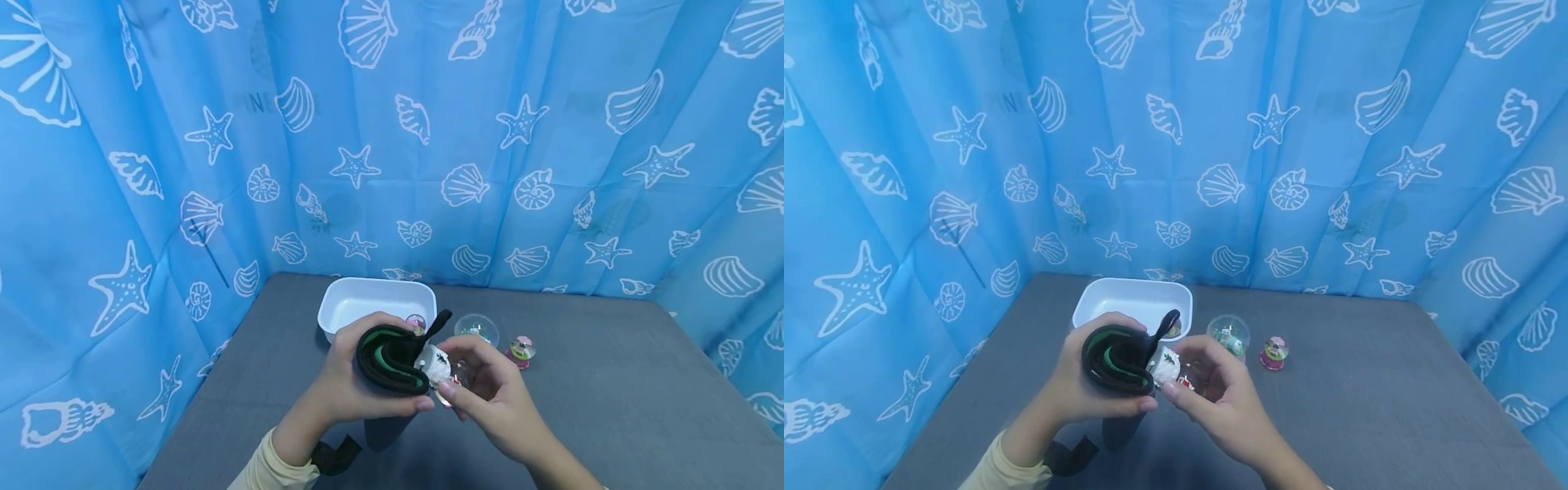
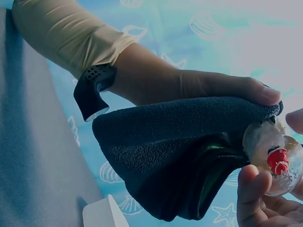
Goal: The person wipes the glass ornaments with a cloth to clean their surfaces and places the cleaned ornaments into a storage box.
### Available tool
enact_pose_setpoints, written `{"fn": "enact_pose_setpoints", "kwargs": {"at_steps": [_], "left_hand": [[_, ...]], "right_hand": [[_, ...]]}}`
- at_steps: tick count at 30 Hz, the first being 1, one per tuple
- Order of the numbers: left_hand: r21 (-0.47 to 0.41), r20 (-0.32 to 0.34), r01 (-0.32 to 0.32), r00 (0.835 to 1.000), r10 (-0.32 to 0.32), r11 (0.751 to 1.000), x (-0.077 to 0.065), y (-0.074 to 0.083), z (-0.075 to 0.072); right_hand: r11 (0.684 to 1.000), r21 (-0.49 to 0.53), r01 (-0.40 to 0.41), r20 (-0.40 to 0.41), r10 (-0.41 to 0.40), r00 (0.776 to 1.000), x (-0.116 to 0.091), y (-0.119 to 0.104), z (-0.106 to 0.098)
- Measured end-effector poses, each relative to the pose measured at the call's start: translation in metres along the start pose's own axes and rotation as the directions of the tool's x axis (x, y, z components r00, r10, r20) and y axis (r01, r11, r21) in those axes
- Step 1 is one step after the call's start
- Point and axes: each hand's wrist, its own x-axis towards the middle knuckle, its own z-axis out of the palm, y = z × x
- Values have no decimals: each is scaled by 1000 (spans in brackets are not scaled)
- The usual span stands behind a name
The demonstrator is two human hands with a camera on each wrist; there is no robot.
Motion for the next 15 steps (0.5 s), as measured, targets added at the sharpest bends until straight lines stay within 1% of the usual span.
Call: {"fn": "enact_pose_setpoints", "kwargs": {"at_steps": [1, 3, 6, 9, 11, 15], "left_hand": [[1, -4, -2, 1000, 2, 1000, 0, 0, 0], [7, -11, -13, 1000, 13, 1000, -1, 0, -1], [9, -15, -39, 999, 39, 999, -1, 1, -2], [17, -13, -57, 998, 58, 998, 0, 2, -3], [19, -5, -52, 999, 53, 998, 0, 2, -2], [37, 9, -19, 1000, 19, 999, 0, 2, -1]], "right_hand": [[1000, 9, 8, 9, -8, 1000, 0, 0, -1], [1000, 24, -9, 16, 9, 1000, 0, -2, -1], [999, 34, -9, 29, 8, 1000, 0, -2, -1], [1000, 25, -14, 17, 13, 1000, 0, -3, 1], [1000, 15, -13, -3, 13, 1000, 0, -3, 3], [998, -6, -65, -55, 65, 996, -1, -4, 5]]}}
